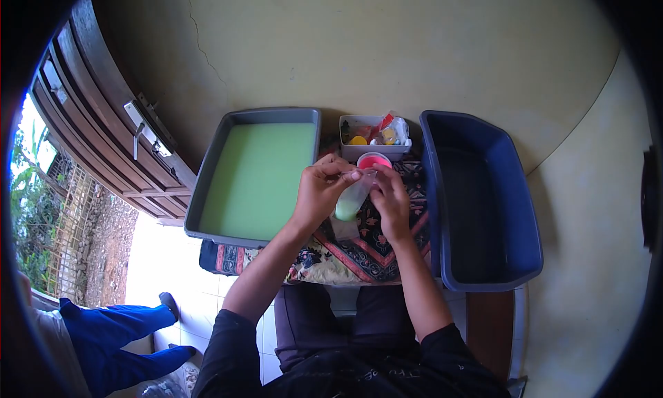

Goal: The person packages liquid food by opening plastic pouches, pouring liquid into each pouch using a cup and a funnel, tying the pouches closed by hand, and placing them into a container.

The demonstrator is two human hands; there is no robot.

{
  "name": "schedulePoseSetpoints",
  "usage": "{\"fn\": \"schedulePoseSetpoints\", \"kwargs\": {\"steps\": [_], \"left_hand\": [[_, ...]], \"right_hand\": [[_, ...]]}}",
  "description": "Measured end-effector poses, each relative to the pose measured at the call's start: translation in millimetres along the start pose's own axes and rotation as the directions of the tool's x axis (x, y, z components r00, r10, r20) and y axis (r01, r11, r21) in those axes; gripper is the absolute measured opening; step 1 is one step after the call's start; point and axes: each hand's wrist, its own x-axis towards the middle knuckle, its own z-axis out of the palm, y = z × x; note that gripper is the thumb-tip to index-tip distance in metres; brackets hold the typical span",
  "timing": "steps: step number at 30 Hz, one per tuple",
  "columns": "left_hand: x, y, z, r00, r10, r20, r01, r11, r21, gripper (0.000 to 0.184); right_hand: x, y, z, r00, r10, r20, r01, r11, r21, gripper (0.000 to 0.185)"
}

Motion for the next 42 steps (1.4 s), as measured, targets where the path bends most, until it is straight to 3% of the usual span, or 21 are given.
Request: {"fn": "schedulePoseSetpoints", "kwargs": {"steps": [1,3,5,7,8,10,12,13,16,18,19,21,23,26,28,32,34,38,40,41,42], "left_hand": [[-0.3,1.7,1.2,1.0,-0.005,0.0,0.005,1.0,-0.004,0.013],[-1.6,7.9,2.9,0.997,-0.067,0.044,0.067,0.998,0.006,0.01],[-1.4,4.7,0.9,0.997,-0.055,0.052,0.058,0.997,-0.06,0.018],[-1.9,7.8,-1.7,0.998,-0.036,0.053,0.043,0.991,-0.125,0.027],[-2.7,12.6,-2.1,0.998,0.036,0.059,-0.014,0.943,-0.333,0.039],[-9.7,14.8,-3.2,0.993,0.105,0.046,-0.065,0.848,-0.526,0.052],[-16.5,7.8,-7.1,0.975,-0.066,0.211,0.207,0.607,-0.767,0.062],[-19.9,-5.2,-13.4,0.975,-0.063,0.211,0.205,0.607,-0.767,0.062],[-28.5,-7.9,-20.9,0.877,-0.065,0.476,0.376,0.708,-0.597,0.065],[-29.4,14.3,-19.3,0.847,0.012,0.531,0.346,0.746,-0.569,0.066],[-27.3,20.6,-19.5,0.805,0.087,0.586,0.307,0.785,-0.538,0.066],[-22.8,19.3,-20.8,0.791,0.082,0.606,0.364,0.733,-0.575,0.068],[-21.5,19.1,-21.7,0.776,0.078,0.626,0.421,0.674,-0.607,0.07],[-21.2,25.6,-21.7,0.779,0.038,0.625,0.475,0.615,-0.629,0.065],[-22.5,32.4,-22.5,0.821,-0.068,0.567,0.412,0.758,-0.505,0.058],[-25.8,30.7,-19.5,0.866,0.001,0.499,0.339,0.733,-0.589,0.045],[-23.2,31.4,-21.8,0.847,-0.015,0.532,0.304,0.834,-0.461,0.039],[-22.2,41.4,-20.3,0.877,-0.098,0.471,0.269,0.911,-0.312,0.036],[-20.7,52.5,-24.1,0.887,-0.261,0.381,0.36,0.908,-0.214,0.033],[-19.7,50.2,-25.9,0.888,-0.261,0.378,0.358,0.909,-0.214,0.033],[-18.9,46.0,-27.4,0.893,-0.251,0.374,0.352,0.908,-0.229,0.032]], "right_hand": [[-0.6,-5.3,0.2,1.0,0.004,-0.002,-0.004,1.0,-0.004,0.025],[2.3,-10.9,-0.1,0.965,-0.095,0.245,0.188,0.901,-0.39,0.023],[11.4,-12.6,1.4,0.972,-0.103,0.212,0.181,0.903,-0.39,0.022],[20.7,-34.9,3.0,0.937,-0.027,0.347,0.236,0.782,-0.577,0.015],[23.0,-48.8,10.4,0.923,-0.078,0.376,0.27,0.829,-0.49,0.014],[27.2,-64.9,17.3,0.918,-0.105,0.382,0.282,0.852,-0.441,0.015],[30.4,-73.0,19.4,0.909,-0.11,0.402,0.253,0.911,-0.324,0.015],[31.6,-77.7,20.7,0.908,-0.112,0.403,0.256,0.911,-0.324,0.015],[35.6,-93.3,26.5,0.875,-0.014,0.485,0.124,0.973,-0.195,0.014],[36.9,-103.5,26.5,0.823,0.26,0.505,-0.141,0.955,-0.262,0.013],[36.1,-109.2,28.0,0.822,0.261,0.507,-0.142,0.955,-0.261,0.013],[36.4,-117.2,30.7,0.817,0.309,0.486,-0.282,0.95,-0.131,0.014],[39.0,-116.6,26.3,0.792,0.305,0.529,-0.297,0.949,-0.104,0.014],[39.5,-116.6,24.2,0.772,0.269,0.577,-0.269,0.959,-0.086,0.012],[41.3,-116.9,23.4,0.752,0.238,0.615,-0.215,0.97,-0.112,0.011],[44.6,-122.6,23.4,0.785,0.266,0.559,-0.209,0.964,-0.164,0.01],[47.2,-119.2,18.9,0.847,0.257,0.466,-0.108,0.94,-0.323,0.012],[48.9,-113.4,14.6,0.833,0.346,0.432,-0.159,0.897,-0.412,0.016],[43.9,-117.1,19.3,0.899,0.134,0.417,0.029,0.932,-0.362,0.041],[42.8,-119.4,21.6,0.897,0.134,0.42,0.03,0.932,-0.361,0.041],[41.2,-122.2,23.4,0.835,-0.019,0.55,0.338,0.807,-0.484,0.052]]}}
